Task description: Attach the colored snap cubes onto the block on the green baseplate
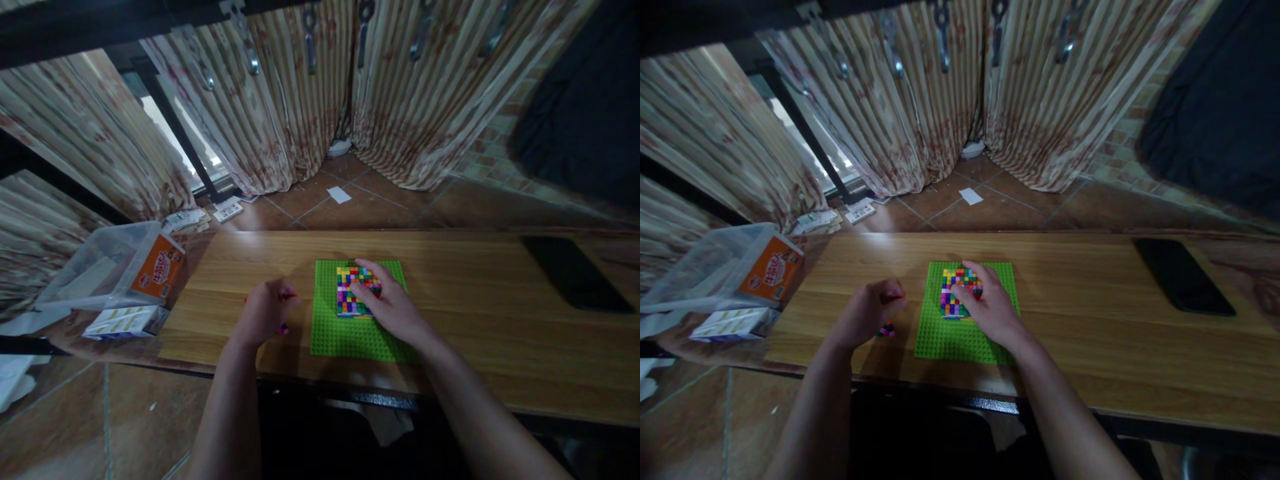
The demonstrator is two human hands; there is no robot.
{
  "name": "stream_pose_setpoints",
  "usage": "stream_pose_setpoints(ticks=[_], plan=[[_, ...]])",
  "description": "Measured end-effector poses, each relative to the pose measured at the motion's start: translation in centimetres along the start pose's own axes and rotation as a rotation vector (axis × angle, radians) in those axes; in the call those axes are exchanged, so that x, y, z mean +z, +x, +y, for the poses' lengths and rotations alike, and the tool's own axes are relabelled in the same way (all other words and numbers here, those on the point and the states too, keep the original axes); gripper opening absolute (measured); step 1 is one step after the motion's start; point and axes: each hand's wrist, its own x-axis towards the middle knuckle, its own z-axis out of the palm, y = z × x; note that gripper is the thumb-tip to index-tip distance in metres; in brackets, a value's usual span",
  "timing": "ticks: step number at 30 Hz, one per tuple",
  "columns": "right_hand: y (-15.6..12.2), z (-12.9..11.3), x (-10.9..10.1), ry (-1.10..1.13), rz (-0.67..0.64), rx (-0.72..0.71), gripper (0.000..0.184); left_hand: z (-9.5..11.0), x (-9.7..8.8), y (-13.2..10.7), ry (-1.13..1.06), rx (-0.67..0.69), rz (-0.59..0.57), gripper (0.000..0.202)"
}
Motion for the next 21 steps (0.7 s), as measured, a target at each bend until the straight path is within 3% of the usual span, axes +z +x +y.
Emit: stream_pose_setpoints(ticks=[5,9,21], plan=[[0.0,0.0,0.0,0.01,0.001,-0.022,0.049,1.5,1.4,-0.5,-0.173,0.179,-0.143,0.01],[0.0,0.0,0.0,0.001,-0.006,-0.026,0.05,2.2,2.8,-0.7,-0.251,0.213,-0.217,0.01],[-0.1,0.1,0.0,-0.004,0.004,-0.05,0.05,2.1,3.9,-0.5,-0.298,0.204,-0.21,0.007]])
